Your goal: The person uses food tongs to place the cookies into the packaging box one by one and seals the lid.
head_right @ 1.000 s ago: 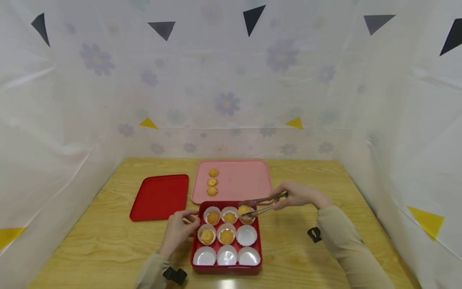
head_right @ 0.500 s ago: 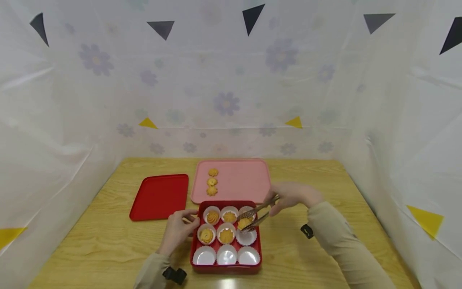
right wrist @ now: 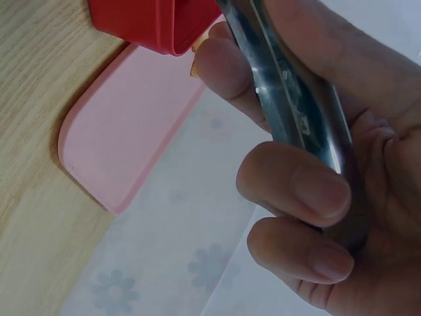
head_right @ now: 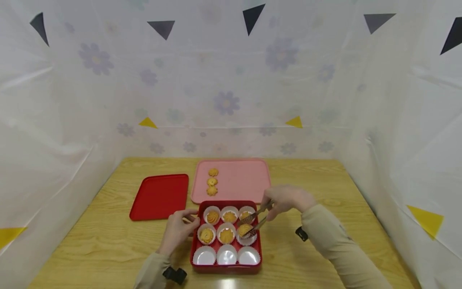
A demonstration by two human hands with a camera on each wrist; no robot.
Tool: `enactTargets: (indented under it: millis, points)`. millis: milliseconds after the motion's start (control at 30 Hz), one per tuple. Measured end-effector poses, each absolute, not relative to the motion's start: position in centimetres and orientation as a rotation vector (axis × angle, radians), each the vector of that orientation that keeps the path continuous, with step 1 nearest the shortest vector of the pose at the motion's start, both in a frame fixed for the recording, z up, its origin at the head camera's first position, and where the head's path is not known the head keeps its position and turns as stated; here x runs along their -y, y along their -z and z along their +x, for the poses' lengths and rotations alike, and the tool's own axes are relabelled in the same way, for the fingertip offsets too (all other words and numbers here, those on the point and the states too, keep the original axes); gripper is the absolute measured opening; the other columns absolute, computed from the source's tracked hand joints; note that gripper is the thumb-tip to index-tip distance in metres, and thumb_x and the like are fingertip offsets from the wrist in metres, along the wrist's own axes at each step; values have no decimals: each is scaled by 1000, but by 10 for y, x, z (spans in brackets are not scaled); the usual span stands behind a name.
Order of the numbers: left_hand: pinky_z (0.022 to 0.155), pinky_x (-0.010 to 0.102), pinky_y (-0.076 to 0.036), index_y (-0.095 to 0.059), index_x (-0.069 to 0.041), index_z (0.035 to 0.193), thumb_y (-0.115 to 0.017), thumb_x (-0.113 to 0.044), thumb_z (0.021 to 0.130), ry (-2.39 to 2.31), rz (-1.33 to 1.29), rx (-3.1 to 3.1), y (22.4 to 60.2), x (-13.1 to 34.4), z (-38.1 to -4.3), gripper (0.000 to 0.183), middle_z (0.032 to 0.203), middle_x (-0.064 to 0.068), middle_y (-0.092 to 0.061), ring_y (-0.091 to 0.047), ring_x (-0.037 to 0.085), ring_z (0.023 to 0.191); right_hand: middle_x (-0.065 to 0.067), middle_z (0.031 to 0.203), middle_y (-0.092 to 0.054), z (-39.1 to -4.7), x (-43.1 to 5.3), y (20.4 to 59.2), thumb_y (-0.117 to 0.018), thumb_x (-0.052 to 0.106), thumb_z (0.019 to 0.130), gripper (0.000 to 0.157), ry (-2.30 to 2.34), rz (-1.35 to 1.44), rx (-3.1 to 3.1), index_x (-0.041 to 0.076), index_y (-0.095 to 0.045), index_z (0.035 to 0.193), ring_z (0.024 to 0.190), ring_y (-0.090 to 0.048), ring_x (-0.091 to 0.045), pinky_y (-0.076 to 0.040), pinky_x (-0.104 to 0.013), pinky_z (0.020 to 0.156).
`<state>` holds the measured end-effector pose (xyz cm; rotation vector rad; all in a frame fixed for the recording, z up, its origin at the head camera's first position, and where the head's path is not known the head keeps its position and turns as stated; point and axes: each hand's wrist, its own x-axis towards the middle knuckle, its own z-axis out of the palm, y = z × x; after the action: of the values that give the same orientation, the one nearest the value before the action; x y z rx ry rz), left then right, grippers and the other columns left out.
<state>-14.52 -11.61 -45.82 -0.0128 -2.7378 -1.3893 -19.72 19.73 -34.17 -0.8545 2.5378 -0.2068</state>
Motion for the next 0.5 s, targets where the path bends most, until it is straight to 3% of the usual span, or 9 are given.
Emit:
enactTargets:
  millis: [500]
  points:
    - [46, 21, -46, -68, -10, 98, -65, -18, 76, 1379, -20, 2730, 458, 116, -145, 24, 74, 5, -66, -57, 10, 61, 17, 72, -55, -193, -196, 346, -72, 34, 68, 20, 181, -857, -2566, 29, -68, 87, 71, -50, -4, -42, -27, 64]
